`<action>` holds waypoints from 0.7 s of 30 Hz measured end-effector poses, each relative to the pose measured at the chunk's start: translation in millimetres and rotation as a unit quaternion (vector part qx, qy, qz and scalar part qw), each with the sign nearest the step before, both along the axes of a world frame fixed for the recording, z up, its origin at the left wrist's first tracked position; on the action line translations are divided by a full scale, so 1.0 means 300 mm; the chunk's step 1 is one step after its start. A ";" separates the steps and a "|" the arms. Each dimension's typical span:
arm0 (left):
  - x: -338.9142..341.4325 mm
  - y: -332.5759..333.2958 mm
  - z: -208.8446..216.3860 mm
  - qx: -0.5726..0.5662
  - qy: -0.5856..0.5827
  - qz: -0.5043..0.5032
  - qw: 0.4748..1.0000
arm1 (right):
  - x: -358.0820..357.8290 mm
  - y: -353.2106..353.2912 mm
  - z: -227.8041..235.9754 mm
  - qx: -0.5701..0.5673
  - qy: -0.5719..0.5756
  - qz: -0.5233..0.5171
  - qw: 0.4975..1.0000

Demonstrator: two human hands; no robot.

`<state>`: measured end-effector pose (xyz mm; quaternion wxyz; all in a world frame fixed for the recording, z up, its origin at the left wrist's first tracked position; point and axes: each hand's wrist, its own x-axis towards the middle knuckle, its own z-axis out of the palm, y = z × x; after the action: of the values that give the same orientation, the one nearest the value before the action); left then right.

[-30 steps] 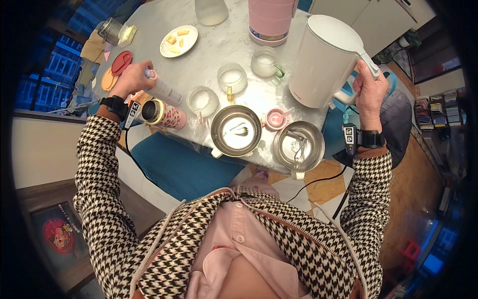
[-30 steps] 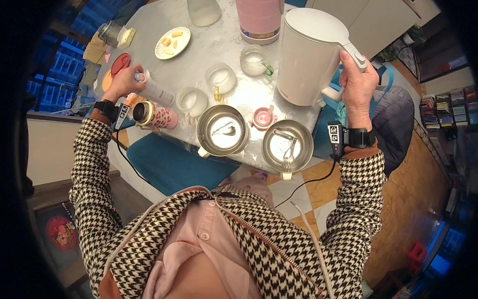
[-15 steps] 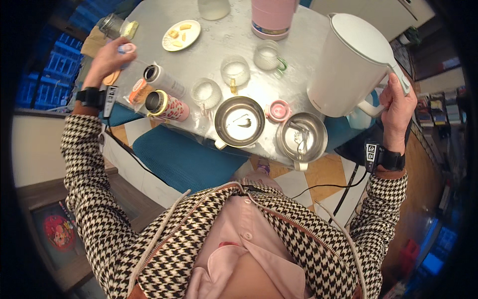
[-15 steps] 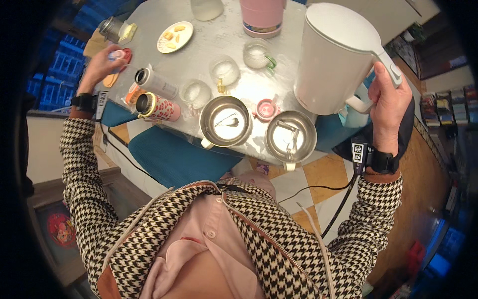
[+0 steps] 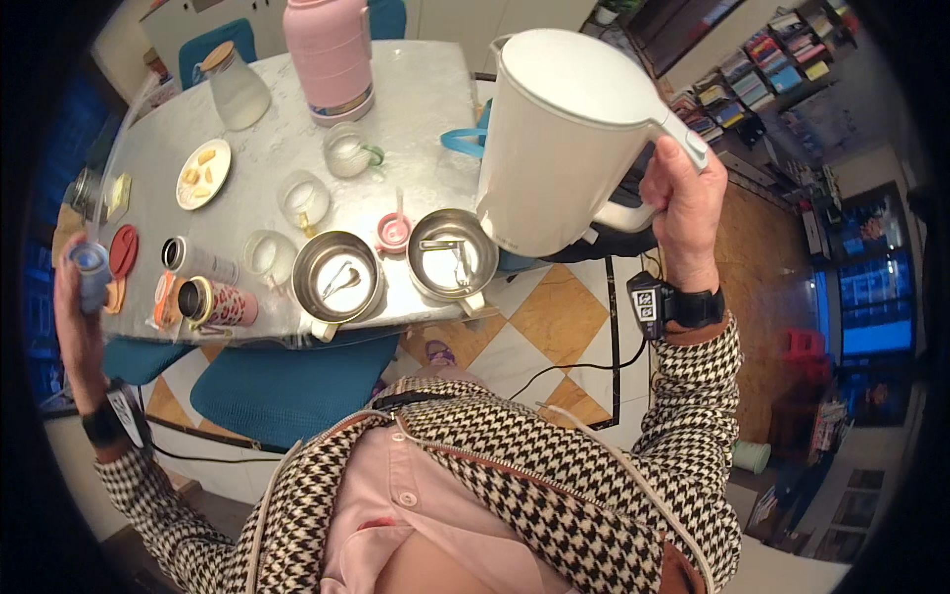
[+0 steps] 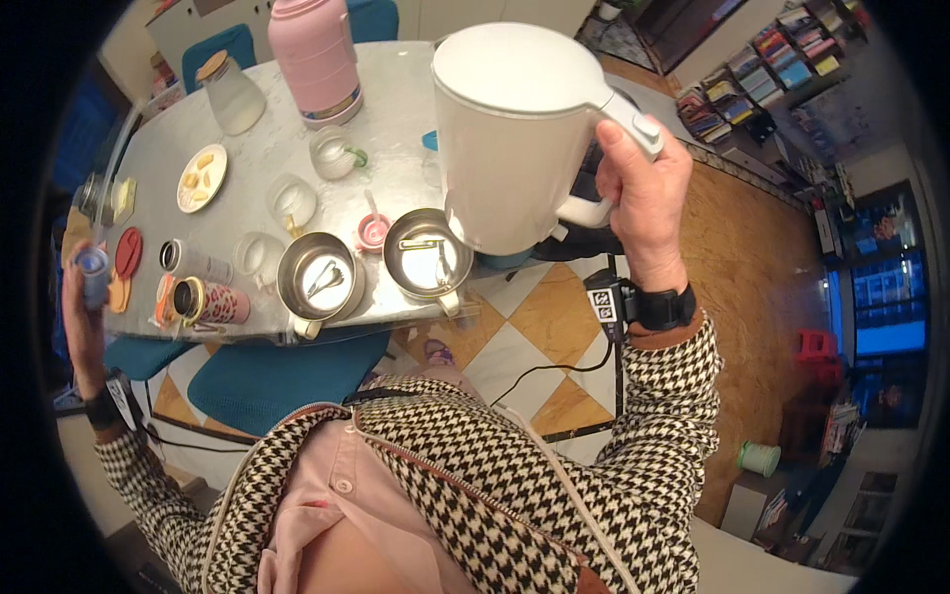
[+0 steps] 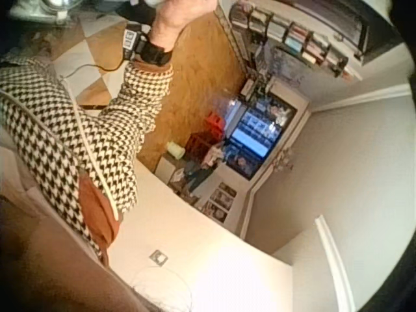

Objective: The person rinses a metal pot and a small bowl in the kitchen sink, then carries them to a dining table. They pour hot water from an electric kettle into a mug and a small bowl, place a tea bag into the mug, and transfer a white powder from a thermos into a small container using a scoop.

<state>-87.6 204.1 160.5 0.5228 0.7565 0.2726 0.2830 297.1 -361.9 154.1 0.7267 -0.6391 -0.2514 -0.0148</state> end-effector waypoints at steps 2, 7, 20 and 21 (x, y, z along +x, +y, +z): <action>0.057 -0.173 -0.068 -0.055 -0.074 -0.089 0.992 | -0.031 -0.053 0.011 0.010 0.009 -0.010 1.000; 0.240 -0.529 -0.226 -0.189 -0.032 -0.243 0.951 | -0.151 -0.167 -0.065 -0.017 0.026 -0.075 0.997; 0.698 -1.048 -0.669 -0.367 0.059 -0.300 0.878 | -0.228 -0.413 -0.160 -0.053 0.041 -0.111 0.992; 0.726 -1.079 -0.696 -0.346 0.059 -0.294 0.889 | -0.218 -0.430 -0.172 -0.067 0.031 -0.120 0.990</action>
<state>130.1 -119.4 -48.4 0.7937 0.5885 0.1482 -0.0412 231.7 -490.9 102.4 0.6830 -0.7118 -0.1506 -0.0651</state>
